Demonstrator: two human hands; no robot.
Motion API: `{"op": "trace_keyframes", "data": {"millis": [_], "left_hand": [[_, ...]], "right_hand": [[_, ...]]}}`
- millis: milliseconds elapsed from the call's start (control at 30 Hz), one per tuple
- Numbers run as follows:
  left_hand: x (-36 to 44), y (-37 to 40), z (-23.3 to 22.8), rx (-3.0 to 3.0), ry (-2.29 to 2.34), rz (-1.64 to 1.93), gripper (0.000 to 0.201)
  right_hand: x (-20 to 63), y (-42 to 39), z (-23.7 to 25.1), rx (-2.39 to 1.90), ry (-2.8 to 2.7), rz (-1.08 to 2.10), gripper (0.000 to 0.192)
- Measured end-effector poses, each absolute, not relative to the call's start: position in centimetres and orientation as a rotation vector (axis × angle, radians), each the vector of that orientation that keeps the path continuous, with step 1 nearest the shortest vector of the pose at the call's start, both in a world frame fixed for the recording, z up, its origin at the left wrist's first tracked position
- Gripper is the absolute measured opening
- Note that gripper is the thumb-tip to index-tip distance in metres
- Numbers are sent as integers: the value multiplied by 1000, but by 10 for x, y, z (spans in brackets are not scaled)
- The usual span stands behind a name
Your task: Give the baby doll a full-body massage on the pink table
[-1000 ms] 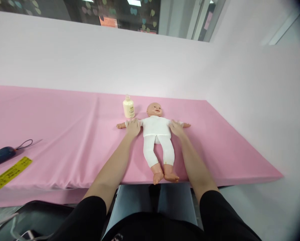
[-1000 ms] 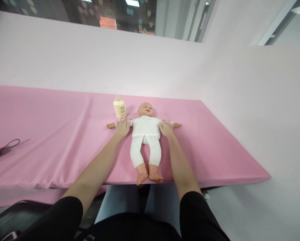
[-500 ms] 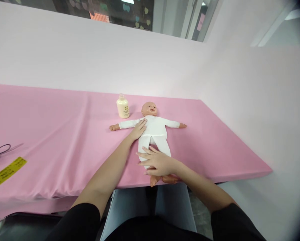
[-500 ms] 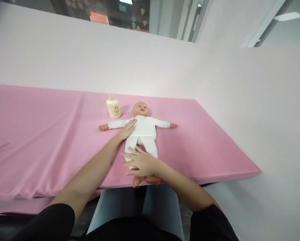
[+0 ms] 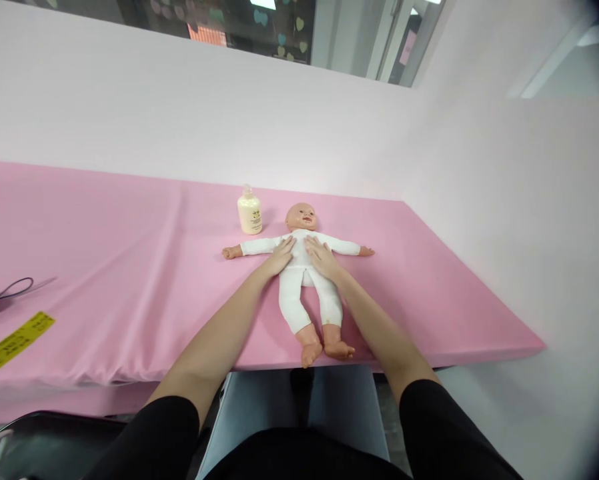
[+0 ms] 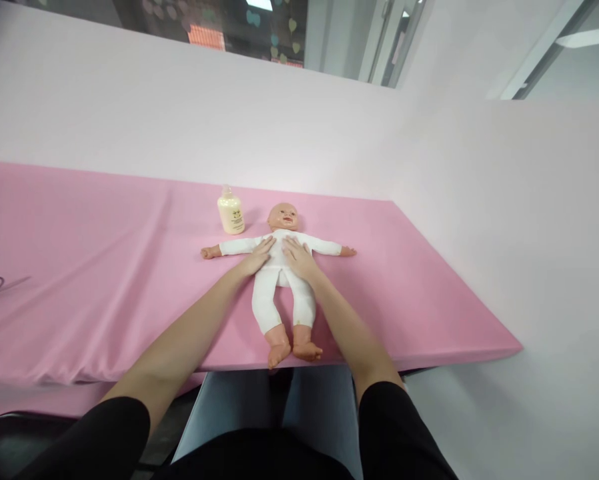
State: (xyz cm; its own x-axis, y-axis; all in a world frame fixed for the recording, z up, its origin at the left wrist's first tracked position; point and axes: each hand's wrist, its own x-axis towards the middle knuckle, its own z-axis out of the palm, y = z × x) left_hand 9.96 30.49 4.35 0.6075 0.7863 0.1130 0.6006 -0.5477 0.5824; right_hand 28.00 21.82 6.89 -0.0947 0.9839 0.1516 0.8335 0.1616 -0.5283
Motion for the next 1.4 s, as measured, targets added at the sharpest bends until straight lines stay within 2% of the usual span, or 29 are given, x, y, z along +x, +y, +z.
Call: {"op": "trace_keyframes", "data": {"millis": [167,333,433,500,567,633,800,967,1133,1400], "left_hand": [[111,253,69,2489,1005,299,76],[118,178,81,2657,860,138,93],[116,146,80,2719,665,138,93],[113,139,80,2703,384,93,84],[110,147,83,2581,102,36,65],[109,170,84,2447,26,119,51],[108,248,72,2422,620,635,55],[107,293,50,2400,1051,553,58],[96,309,37,2410,1197,614,58],[55,319,34,2414,1688,694,54]], "right_hand": [[284,238,52,-1861,-1677,367,60],[291,239,47,-1828,-1692,363,61],[294,238,49,-1830,-1723,383,60],[295,237,50,-1837,-1758,381,61],[297,236,51,-1840,-1809,353,62],[299,233,51,-1794,-1913,304,62],[299,232,52,-1533,-2221,280,58],[298,239,52,-1649,-2060,346,57],[317,245,42,-1806,-1875,342,60],[371,239,23,-2097,-1703,-1,57]]}}
